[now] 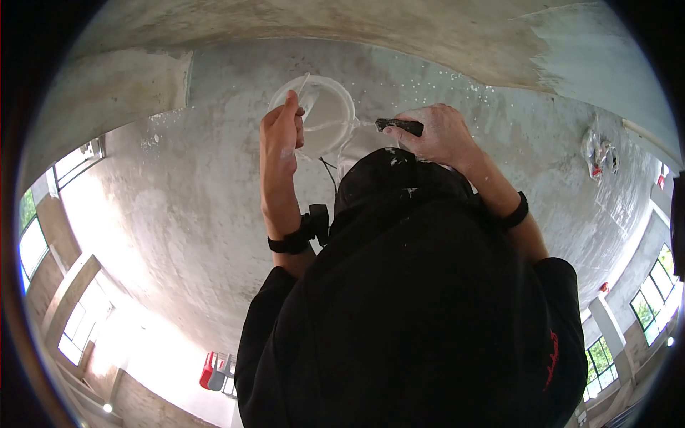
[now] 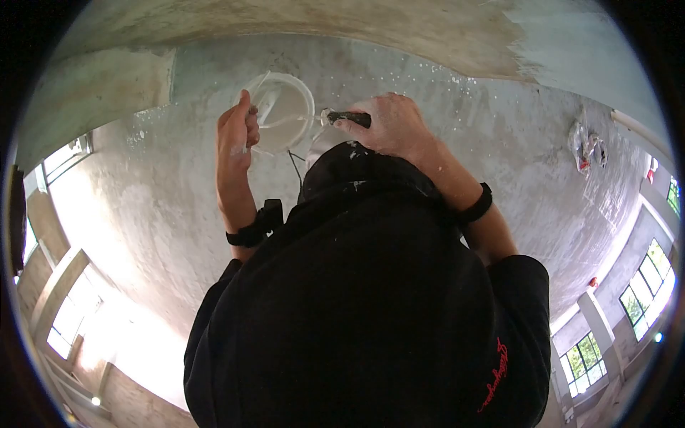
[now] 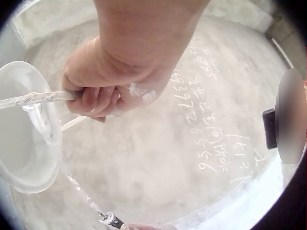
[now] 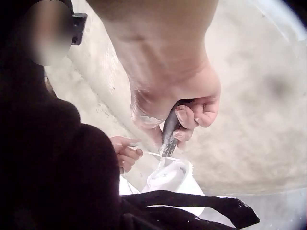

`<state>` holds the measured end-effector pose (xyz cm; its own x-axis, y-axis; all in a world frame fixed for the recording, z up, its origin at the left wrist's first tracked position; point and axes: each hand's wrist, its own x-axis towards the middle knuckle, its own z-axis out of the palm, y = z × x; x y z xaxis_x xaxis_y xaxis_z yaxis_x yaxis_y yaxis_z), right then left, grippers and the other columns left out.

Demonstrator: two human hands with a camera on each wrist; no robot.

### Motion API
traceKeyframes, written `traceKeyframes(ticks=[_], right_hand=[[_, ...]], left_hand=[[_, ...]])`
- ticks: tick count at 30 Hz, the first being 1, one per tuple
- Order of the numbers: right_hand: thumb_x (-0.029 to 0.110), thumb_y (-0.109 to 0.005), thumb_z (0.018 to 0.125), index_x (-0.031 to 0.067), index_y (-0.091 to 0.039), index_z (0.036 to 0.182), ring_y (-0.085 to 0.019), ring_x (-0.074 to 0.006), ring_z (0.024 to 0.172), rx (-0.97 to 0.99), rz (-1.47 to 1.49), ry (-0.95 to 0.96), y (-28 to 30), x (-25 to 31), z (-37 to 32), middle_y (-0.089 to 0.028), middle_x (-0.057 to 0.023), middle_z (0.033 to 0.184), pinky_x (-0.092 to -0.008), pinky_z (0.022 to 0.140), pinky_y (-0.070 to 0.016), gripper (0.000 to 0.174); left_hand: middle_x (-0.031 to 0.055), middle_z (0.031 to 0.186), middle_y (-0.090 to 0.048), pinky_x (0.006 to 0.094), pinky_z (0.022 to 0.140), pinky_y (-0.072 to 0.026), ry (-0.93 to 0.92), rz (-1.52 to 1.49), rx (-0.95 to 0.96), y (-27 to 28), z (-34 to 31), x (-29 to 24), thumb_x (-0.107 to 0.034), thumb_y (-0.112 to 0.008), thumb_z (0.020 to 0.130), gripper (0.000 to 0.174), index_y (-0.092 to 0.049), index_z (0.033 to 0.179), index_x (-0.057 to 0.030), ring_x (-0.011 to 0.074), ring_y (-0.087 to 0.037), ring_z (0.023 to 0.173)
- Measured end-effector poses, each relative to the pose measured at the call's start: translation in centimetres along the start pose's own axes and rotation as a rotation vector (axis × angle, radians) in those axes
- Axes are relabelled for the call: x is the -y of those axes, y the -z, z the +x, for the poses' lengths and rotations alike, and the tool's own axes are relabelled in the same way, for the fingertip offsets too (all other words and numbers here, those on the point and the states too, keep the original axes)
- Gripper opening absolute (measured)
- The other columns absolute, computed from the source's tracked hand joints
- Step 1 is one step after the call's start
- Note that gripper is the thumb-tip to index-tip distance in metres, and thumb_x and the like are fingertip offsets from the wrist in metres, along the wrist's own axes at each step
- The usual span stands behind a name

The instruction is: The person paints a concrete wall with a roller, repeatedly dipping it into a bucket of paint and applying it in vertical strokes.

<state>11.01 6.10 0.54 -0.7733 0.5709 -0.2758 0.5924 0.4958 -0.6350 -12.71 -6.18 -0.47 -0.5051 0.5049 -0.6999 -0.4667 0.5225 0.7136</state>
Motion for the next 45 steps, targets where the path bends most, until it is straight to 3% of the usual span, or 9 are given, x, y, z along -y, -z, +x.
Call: traceKeyframes(ticks=[6,8,12,14,17,22,26,33,45], right_hand=[[0.045,-0.063,0.081,0.0111,-0.073,0.09,-0.063,-0.0347,0.066,0.056,0.04,-0.075,0.6,0.2,-0.4,-0.065,-0.0124,0.067,-0.0418,0.063,-0.0491,0.037],[0.041,-0.067,0.081,0.0088,-0.072,0.086,-0.061,-0.0292,0.059,0.017,0.061,-0.073,1.2,-0.3,-1.0,-0.063,-0.0104,0.064,-0.0358,0.056,-0.0461,0.033],[0.031,-0.07,0.082,0.0057,-0.071,0.087,-0.061,-0.0287,0.059,-0.026,0.124,-0.009,2.9,-2.1,-3.1,-0.065,-0.0111,0.067,-0.033,0.056,-0.0473,0.026],[0.02,-0.072,0.081,0.0031,-0.069,0.09,-0.063,-0.0279,0.061,-0.18,0.155,0.104,3.0,-4.2,-4.9,-0.067,-0.0127,0.073,-0.0308,0.058,-0.0495,0.019],[0.015,-0.073,0.08,0.0024,-0.068,0.094,-0.066,-0.0263,0.065,-0.317,0.152,0.037,3.7,-5.5,-6.9,-0.068,-0.0143,0.079,-0.0304,0.061,-0.0511,0.019],[0.03,-0.072,0.081,0.0066,-0.07,0.095,-0.065,-0.0271,0.065,-0.716,0.014,-0.246,2.8,-9.7,-9.6,-0.067,-0.014,0.078,-0.0336,0.058,-0.0511,0.027],[0.03,-0.071,0.081,0.007,-0.07,0.095,-0.066,-0.0289,0.068,-1.031,0.003,-0.409,3.9,-12.7,-10.2,-0.068,-0.0144,0.08,-0.0345,0.06,-0.0511,0.027],[0.026,-0.073,0.081,0.0075,-0.067,0.099,-0.067,-0.0267,0.069,-1.501,-0.098,-0.388,8.1,-14.4,-12.0,-0.069,-0.0132,0.081,-0.0333,0.061,-0.0519,0.026],[0.019,-0.071,0.083,0.0018,-0.066,0.098,-0.067,-0.0248,0.073,-1.801,-0.083,-0.129,18.1,-9.7,-9.1,-0.068,-0.0131,0.086,-0.0315,0.065,-0.052,0.023]], left_hand=[[-0.0074,0.054,-0.03,0.0236,0.041,-0.0181,-0.01,0.014,-0.021,-0.1,-0.2,-0.5,-0.04,-0.059,0.093,0.041,-0.054,0.079,-0.0017,0.0045,-0.024,0.043],[-0.0069,0.054,-0.031,0.0245,0.043,-0.0187,-0.005,-0.014,-0.025,0.1,-0.4,-0.8,-0.039,-0.057,0.094,0.042,-0.055,0.077,-0.0002,0.0044,-0.024,0.046],[-0.0072,0.054,-0.03,0.0247,0.044,-0.0195,-0.048,-0.037,0.0,0.3,-0.2,-1.3,-0.04,-0.057,0.094,0.042,-0.055,0.078,-0.001,0.0049,-0.024,0.046],[-0.0075,0.054,-0.03,0.0248,0.043,-0.0197,-0.033,-0.065,-0.018,-0.1,-0.5,-2.0,-0.041,-0.057,0.094,0.043,-0.054,0.077,-0.0021,0.0048,-0.024,0.046],[-0.0081,0.054,-0.029,0.024,0.042,-0.0189,-0.06,-0.048,-0.03,-0.2,0.2,-1.6,-0.043,-0.057,0.093,0.043,-0.053,0.076,-0.0046,0.004,-0.024,0.045],[-0.0082,0.052,-0.03,0.0227,0.038,-0.0181,-0.169,-0.113,0.036,1.2,1.6,-0.3,-0.041,-0.06,0.092,0.043,-0.043,0.063,-0.0149,0.0034,-0.025,0.042],[-0.0072,0.051,-0.027,0.0234,0.038,-0.0181,-0.178,-0.071,0.097,0.3,2.5,-1.3,-0.042,-0.058,0.093,0.044,-0.045,0.064,-0.0123,0.0043,-0.024,0.041],[-0.0072,0.05,-0.027,0.0221,0.037,-0.0212,-0.183,0.066,0.102,-2.0,3.5,-1.5,-0.047,-0.06,0.091,0.045,-0.051,0.079,-0.0045,0.0053,-0.026,0.038],[-0.0056,0.049,-0.031,0.0237,0.033,-0.0214,-0.217,0.227,0.184,-5.2,3.6,-1.0,-0.049,-0.061,0.089,0.049,-0.05,0.08,-0.0027,0.007,-0.028,0.035]])
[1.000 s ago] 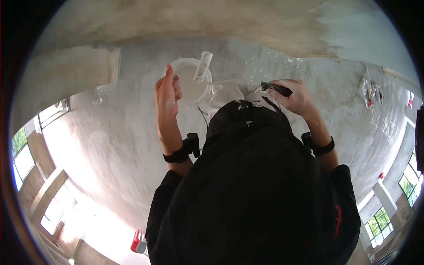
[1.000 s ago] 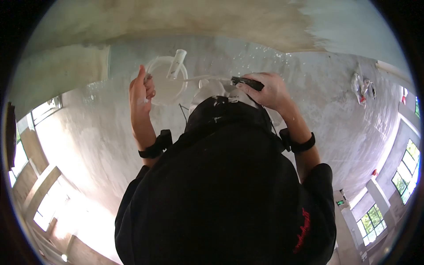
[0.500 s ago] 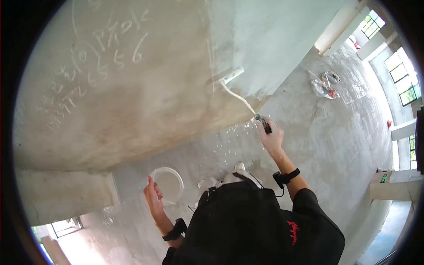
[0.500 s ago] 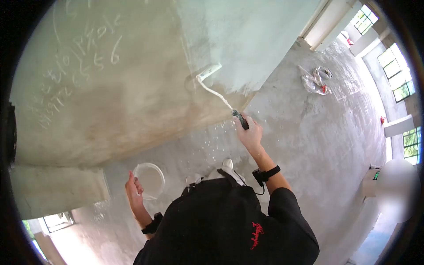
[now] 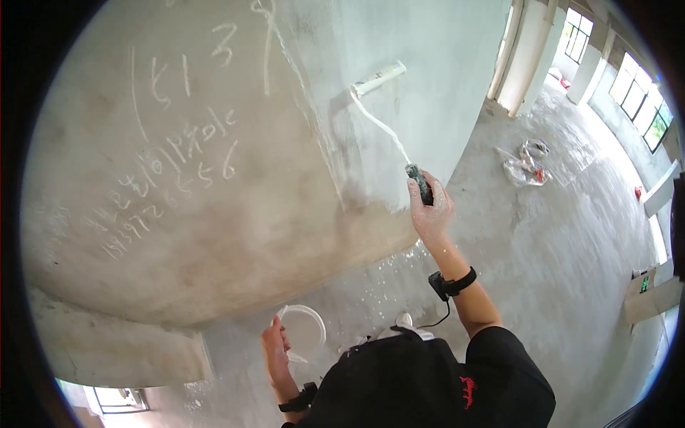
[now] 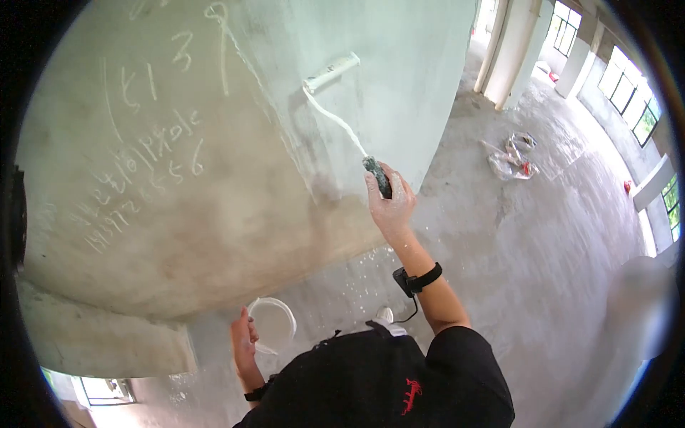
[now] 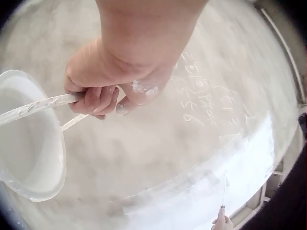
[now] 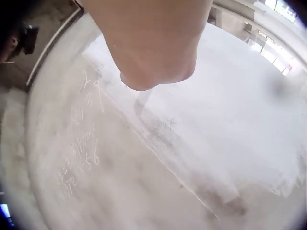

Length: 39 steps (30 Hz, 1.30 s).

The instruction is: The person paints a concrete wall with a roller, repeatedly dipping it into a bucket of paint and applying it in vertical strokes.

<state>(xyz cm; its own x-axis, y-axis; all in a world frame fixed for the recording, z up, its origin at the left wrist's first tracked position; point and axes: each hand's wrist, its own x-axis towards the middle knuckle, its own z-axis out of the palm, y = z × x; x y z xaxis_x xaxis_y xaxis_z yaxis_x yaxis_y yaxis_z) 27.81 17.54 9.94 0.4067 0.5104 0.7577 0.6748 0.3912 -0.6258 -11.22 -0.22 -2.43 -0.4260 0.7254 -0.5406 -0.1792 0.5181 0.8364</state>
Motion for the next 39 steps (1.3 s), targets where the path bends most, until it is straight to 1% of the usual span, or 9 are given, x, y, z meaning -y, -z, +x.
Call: traceKeyframes(ticks=[5,14,17,20,22,25,28,35,39], right_hand=[[0.018,-0.069,0.085,0.0013,-0.065,0.098,-0.066,-0.0237,0.073,-0.06,0.12,0.054,-2.9,3.3,4.0,-0.068,-0.0132,0.086,-0.0323,0.066,-0.0511,0.022],[0.025,-0.061,0.092,-0.0016,-0.062,0.099,-0.047,-0.0144,0.06,0.096,0.341,-0.219,-6.4,9.4,9.2,-0.057,-0.0078,0.071,-0.0286,0.057,-0.0411,0.027],[0.029,-0.058,0.094,-0.0017,-0.062,0.099,-0.043,-0.012,0.059,0.058,0.436,-0.213,-7.8,9.1,10.5,-0.052,-0.0047,0.067,-0.0282,0.055,-0.0374,0.032],[0.033,-0.055,0.095,-0.0009,-0.062,0.1,-0.04,-0.0095,0.056,0.172,0.58,-0.267,-8.6,8.5,11.1,-0.052,-0.0023,0.066,-0.0269,0.052,-0.0341,0.034],[0.035,-0.053,0.096,0.0006,-0.062,0.103,-0.038,-0.0059,0.053,0.455,0.824,-0.412,-8.9,7.9,11.1,-0.049,0.0012,0.064,-0.0241,0.048,-0.0301,0.036],[0.035,-0.048,0.099,0.0018,-0.056,0.113,-0.031,-0.0034,0.047,0.545,0.965,-0.493,-9.0,7.8,10.4,-0.04,0.0041,0.062,-0.0215,0.043,-0.0257,0.037],[0.036,-0.051,0.098,0.0004,-0.059,0.109,-0.033,-0.0033,0.049,0.612,1.049,-0.588,-8.8,6.5,9.2,-0.039,0.0054,0.06,-0.0216,0.044,-0.0261,0.038],[0.039,-0.046,0.099,0.0013,-0.057,0.11,-0.031,-0.0038,0.047,0.724,0.982,-0.655,-8.2,2.0,3.4,-0.038,0.0049,0.061,-0.0209,0.044,-0.0263,0.041],[0.041,-0.045,0.1,0.0028,-0.056,0.097,-0.03,-0.0041,0.047,0.769,0.981,-0.759,-8.2,-0.8,-1.2,-0.038,0.0046,0.061,-0.0211,0.044,-0.0263,0.04]], left_hand=[[-0.0051,0.049,-0.031,0.0243,0.033,-0.022,-0.035,0.01,0.028,-0.8,0.3,0.1,-0.048,-0.061,0.09,0.048,-0.05,0.078,-0.0028,0.0078,-0.028,0.035],[-0.004,0.049,-0.033,0.0246,0.033,-0.023,-0.027,0.008,0.046,-0.3,0.3,-0.5,-0.047,-0.062,0.089,0.048,-0.051,0.076,-0.0018,0.0076,-0.03,0.035],[-0.0044,0.049,-0.034,0.0242,0.033,-0.0236,-0.03,0.004,0.033,-0.3,-0.6,-0.6,-0.048,-0.061,0.089,0.049,-0.052,0.077,-0.0016,0.0073,-0.03,0.035],[-0.0047,0.049,-0.034,0.024,0.033,-0.0242,-0.033,-0.011,0.017,0.2,-0.5,-0.4,-0.049,-0.061,0.089,0.05,-0.052,0.077,-0.0018,0.0072,-0.03,0.035],[-0.0049,0.049,-0.034,0.024,0.033,-0.0244,-0.035,-0.022,0.01,0.6,-0.3,0.0,-0.05,-0.06,0.089,0.05,-0.052,0.077,-0.0019,0.0071,-0.03,0.035],[-0.0049,0.049,-0.034,0.0241,0.034,-0.025,-0.043,-0.015,-0.011,1.0,-0.1,0.3,-0.05,-0.061,0.089,0.05,-0.052,0.077,-0.0022,0.007,-0.03,0.035],[-0.0049,0.049,-0.034,0.0242,0.034,-0.0251,-0.052,-0.03,-0.012,1.1,-0.2,0.1,-0.05,-0.061,0.089,0.049,-0.052,0.077,-0.0026,0.0069,-0.03,0.035],[-0.0056,0.049,-0.033,0.0238,0.037,-0.0233,-0.075,-0.022,-0.042,1.4,-0.3,0.1,-0.046,-0.058,0.092,0.046,-0.053,0.074,-0.0036,0.0059,-0.03,0.038],[-0.0058,0.05,-0.033,0.0234,0.038,-0.0237,-0.027,-0.02,-0.038,1.1,-0.6,-0.4,-0.047,-0.059,0.091,0.045,-0.053,0.078,-0.0042,0.0063,-0.03,0.039]])
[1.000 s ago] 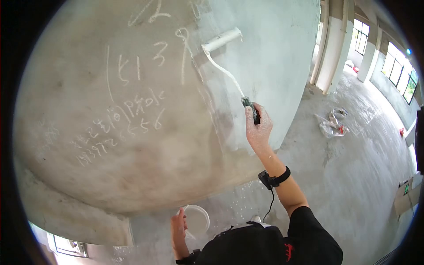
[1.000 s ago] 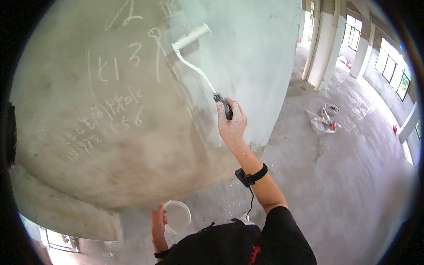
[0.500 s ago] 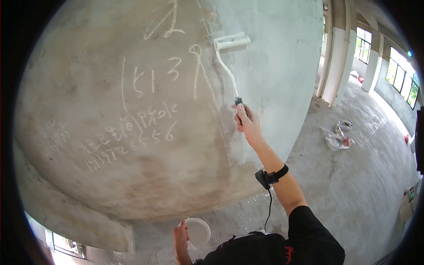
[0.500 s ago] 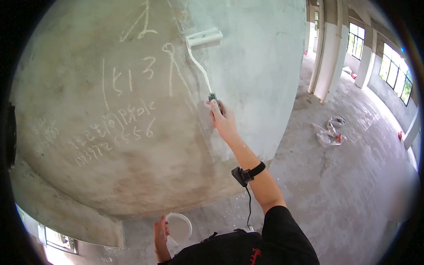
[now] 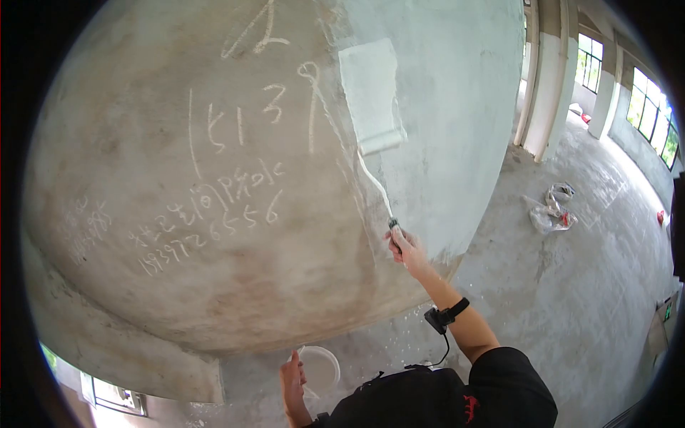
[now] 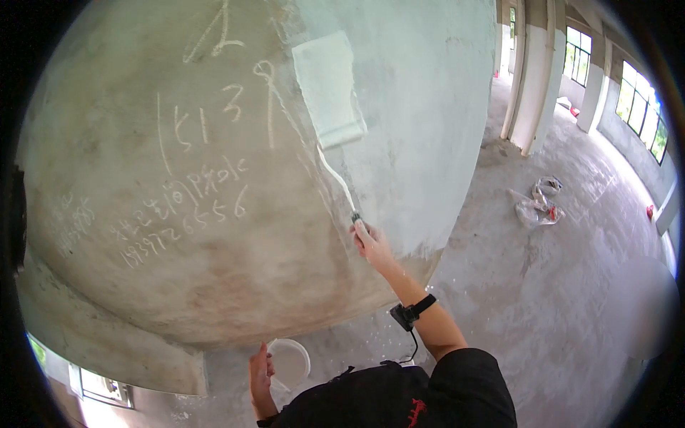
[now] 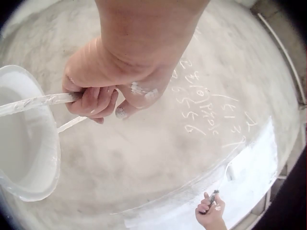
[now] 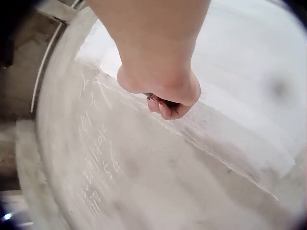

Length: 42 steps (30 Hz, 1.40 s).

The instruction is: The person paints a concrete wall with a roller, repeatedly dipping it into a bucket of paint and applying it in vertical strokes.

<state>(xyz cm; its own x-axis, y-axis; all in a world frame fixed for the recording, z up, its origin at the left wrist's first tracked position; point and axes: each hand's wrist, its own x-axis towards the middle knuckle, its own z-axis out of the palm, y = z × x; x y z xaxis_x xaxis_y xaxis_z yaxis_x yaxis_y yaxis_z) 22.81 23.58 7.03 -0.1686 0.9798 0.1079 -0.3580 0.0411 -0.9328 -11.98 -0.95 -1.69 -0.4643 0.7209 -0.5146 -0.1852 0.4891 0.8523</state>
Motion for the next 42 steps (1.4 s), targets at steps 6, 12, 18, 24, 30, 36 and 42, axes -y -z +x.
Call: traceKeyframes(ticks=[6,12,18,24,30,36,42], right_hand=[[0.042,-0.044,0.099,0.0068,-0.049,0.082,-0.03,-0.0055,0.046,-0.032,0.027,-0.114,2.8,-6.4,-3.3,-0.039,0.0027,0.06,-0.0225,0.042,-0.0258,0.04],[0.045,-0.043,0.099,0.0086,-0.046,0.079,-0.032,-0.0065,0.045,-0.142,0.012,-0.198,4.2,-12.7,-7.0,-0.039,0.0022,0.059,-0.0228,0.041,-0.0269,0.042],[0.046,-0.043,0.099,0.0094,-0.045,0.074,-0.034,-0.0065,0.045,-0.214,-0.082,-0.212,5.3,-16.6,-8.3,-0.04,0.0026,0.058,-0.0231,0.041,-0.0291,0.044],[0.044,-0.042,0.1,0.0093,-0.046,0.073,-0.036,-0.0059,0.045,-0.173,-0.034,-0.175,4.5,-12.9,-6.2,-0.04,0.0027,0.057,-0.0229,0.041,-0.0306,0.044],[0.045,-0.04,0.1,0.0092,-0.045,0.075,-0.034,-0.0057,0.045,-0.085,-0.065,-0.041,2.1,-4.6,-3.0,-0.039,0.0031,0.057,-0.0224,0.042,-0.0289,0.044],[0.054,-0.044,0.096,0.0083,-0.046,0.077,-0.031,-0.0064,0.044,-0.037,0.019,0.012,-0.7,3.1,0.1,-0.037,0.0021,0.059,-0.0233,0.04,-0.0252,0.049],[0.056,-0.045,0.095,0.0084,-0.046,0.074,-0.031,-0.0071,0.042,-0.039,0.009,0.084,-2.3,9.6,3.1,-0.037,0.0024,0.055,-0.0242,0.04,-0.0256,0.052]], left_hand=[[-0.0063,0.049,-0.03,0.0246,0.038,-0.0216,0.016,-0.021,0.011,-0.4,0.1,0.1,-0.045,-0.056,0.093,0.045,-0.052,0.075,-0.0039,0.0056,-0.026,0.039],[-0.0057,0.05,-0.031,0.0231,0.037,-0.0242,0.01,0.007,-0.001,-0.5,0.6,0.8,-0.05,-0.06,0.089,0.049,-0.051,0.081,-0.0026,0.0061,-0.03,0.039],[-0.0068,0.051,-0.031,0.0228,0.038,-0.0221,0.011,-0.035,0.025,-0.9,-0.2,0.2,-0.047,-0.058,0.092,0.046,-0.051,0.075,-0.0054,0.0049,-0.026,0.04],[-0.0062,0.05,-0.028,0.0227,0.036,-0.0201,-0.008,-0.034,0.046,-0.3,0.5,0.7,-0.05,-0.06,0.089,0.049,-0.05,0.081,-0.003,0.0056,-0.026,0.038],[-0.006,0.049,-0.03,0.023,0.035,-0.0202,0.025,0.006,-0.011,-0.8,0.4,-0.1,-0.052,-0.06,0.089,0.051,-0.05,0.08,-0.0025,0.0056,-0.027,0.037],[-0.0045,0.048,-0.033,0.0252,0.037,-0.0259,0.035,0.037,-0.008,-0.4,1.1,0.1,-0.048,-0.056,0.092,0.048,-0.052,0.076,-0.0033,0.0077,-0.031,0.038],[-0.0055,0.049,-0.032,0.0244,0.034,-0.0234,-0.052,0.044,0.028,-0.4,1.1,0.3,-0.049,-0.06,0.09,0.047,-0.051,0.076,-0.0048,0.007,-0.028,0.036]])
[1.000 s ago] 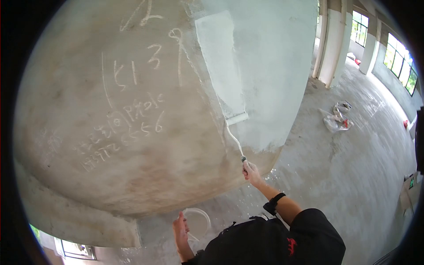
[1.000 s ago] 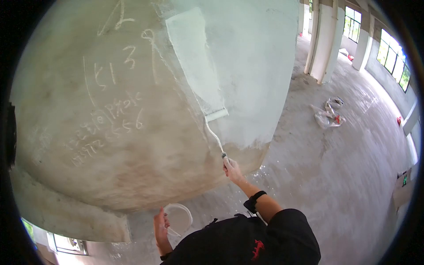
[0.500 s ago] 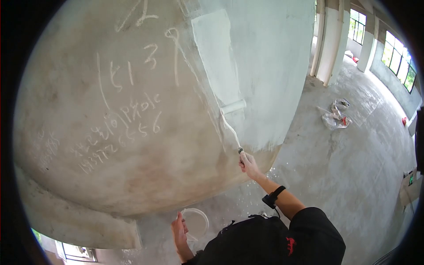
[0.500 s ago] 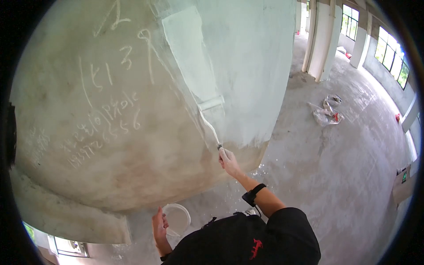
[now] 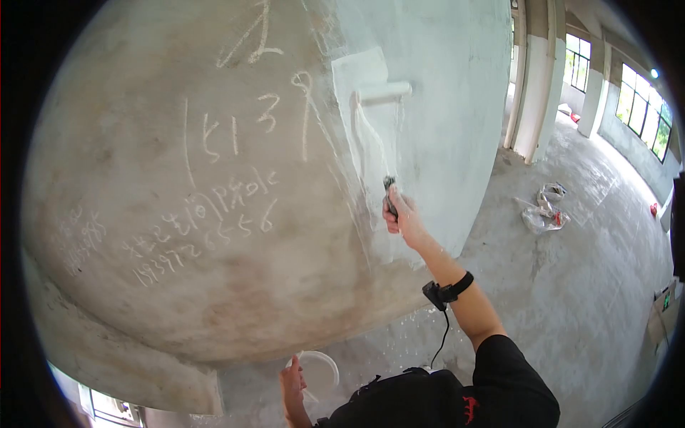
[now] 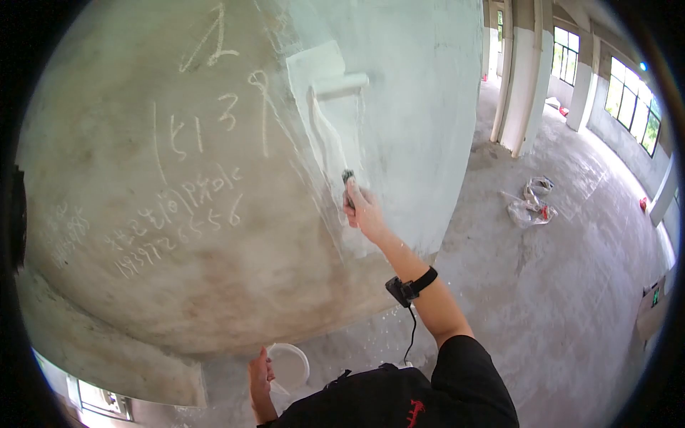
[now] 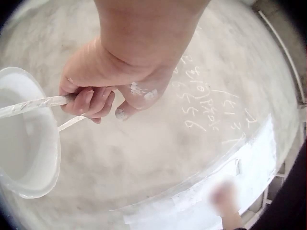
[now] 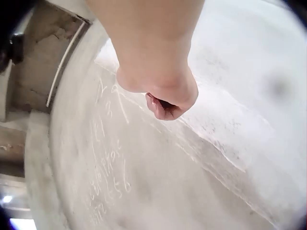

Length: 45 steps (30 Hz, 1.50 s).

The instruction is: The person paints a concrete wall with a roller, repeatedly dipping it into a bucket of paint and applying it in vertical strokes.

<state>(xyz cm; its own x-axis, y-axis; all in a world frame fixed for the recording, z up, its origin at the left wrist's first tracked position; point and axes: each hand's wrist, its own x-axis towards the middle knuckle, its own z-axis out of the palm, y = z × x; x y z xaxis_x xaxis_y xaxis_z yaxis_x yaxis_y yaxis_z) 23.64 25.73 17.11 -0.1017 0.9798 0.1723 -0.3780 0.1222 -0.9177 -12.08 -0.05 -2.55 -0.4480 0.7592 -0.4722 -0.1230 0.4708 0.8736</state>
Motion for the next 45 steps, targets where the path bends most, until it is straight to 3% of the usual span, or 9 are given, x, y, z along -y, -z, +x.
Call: traceKeyframes(ticks=[7,12,16,30,35,40,45], right_hand=[[0.058,-0.046,0.093,0.0085,-0.046,0.071,-0.03,-0.0072,0.042,0.034,-0.093,0.092,-1.9,9.5,2.5,-0.036,0.0028,0.054,-0.0252,0.04,-0.0242,0.054],[0.057,-0.047,0.093,0.0097,-0.045,0.071,-0.027,-0.0073,0.043,0.062,-0.121,0.148,-3.6,15.9,4.3,-0.035,0.0031,0.055,-0.0256,0.04,-0.0227,0.052],[0.056,-0.046,0.093,0.0099,-0.044,0.071,-0.026,-0.0074,0.043,0.08,-0.149,0.178,-5.0,21.0,5.8,-0.036,0.0032,0.055,-0.0253,0.041,-0.0219,0.051],[0.056,-0.046,0.093,0.0118,-0.044,0.077,-0.026,-0.0054,0.043,0.158,-0.178,0.358,-12.5,34.8,10.7,-0.037,0.0048,0.057,-0.0224,0.04,-0.0228,0.047],[0.056,-0.046,0.093,0.0115,-0.045,0.077,-0.027,-0.0058,0.042,0.136,-0.167,0.347,-12.6,34.7,11.4,-0.038,0.0045,0.056,-0.0228,0.039,-0.0233,0.047],[0.061,-0.049,0.09,0.0114,-0.046,0.074,-0.028,-0.0072,0.04,0.231,-0.113,0.259,-9.2,28.6,10.6,-0.038,0.0038,0.054,-0.0241,0.038,-0.0218,0.053],[0.061,-0.048,0.091,0.0122,-0.045,0.072,-0.027,-0.0064,0.04,0.192,-0.102,0.159,-5.8,21.1,7.2,-0.037,0.0041,0.054,-0.024,0.039,-0.0208,0.053]], left_hand=[[-0.0052,0.048,-0.031,0.0247,0.034,-0.0234,0.036,0.017,-0.004,-0.3,0.1,-1.0,-0.048,-0.06,0.09,0.047,-0.05,0.074,-0.0052,0.007,-0.027,0.036],[-0.0034,0.049,-0.037,0.0267,0.037,-0.0271,0.035,0.021,0.067,-0.1,0.6,-0.7,-0.046,-0.057,0.092,0.048,-0.054,0.072,-0.0027,0.0087,-0.034,0.039],[-0.0044,0.049,-0.032,0.0256,0.035,-0.0251,0.001,-0.045,0.072,-1.0,1.1,-1.3,-0.045,-0.059,0.091,0.045,-0.051,0.074,-0.0045,0.008,-0.03,0.036],[-0.0011,0.05,-0.037,0.0282,0.038,-0.0286,-0.168,-0.038,0.07,-5.2,6.8,-7.3,-0.048,-0.057,0.09,0.047,-0.056,0.078,-0.0029,0.0111,-0.034,0.039],[0.0001,0.05,-0.039,0.0291,0.039,-0.0299,-0.189,0.007,0.043,-4.7,7.9,-8.2,-0.05,-0.057,0.089,0.048,-0.058,0.079,-0.0024,0.0122,-0.036,0.04],[0.0013,0.051,-0.041,0.03,0.04,-0.0312,-0.173,0.059,0.03,-4.6,8.3,-7.7,-0.051,-0.056,0.089,0.05,-0.06,0.081,-0.0018,0.0133,-0.038,0.041],[0.0024,0.051,-0.042,0.0309,0.041,-0.0325,-0.138,0.131,0.024,-4.3,7.8,-6.5,-0.052,-0.056,0.089,0.051,-0.062,0.082,-0.0013,0.0144,-0.039,0.042]])
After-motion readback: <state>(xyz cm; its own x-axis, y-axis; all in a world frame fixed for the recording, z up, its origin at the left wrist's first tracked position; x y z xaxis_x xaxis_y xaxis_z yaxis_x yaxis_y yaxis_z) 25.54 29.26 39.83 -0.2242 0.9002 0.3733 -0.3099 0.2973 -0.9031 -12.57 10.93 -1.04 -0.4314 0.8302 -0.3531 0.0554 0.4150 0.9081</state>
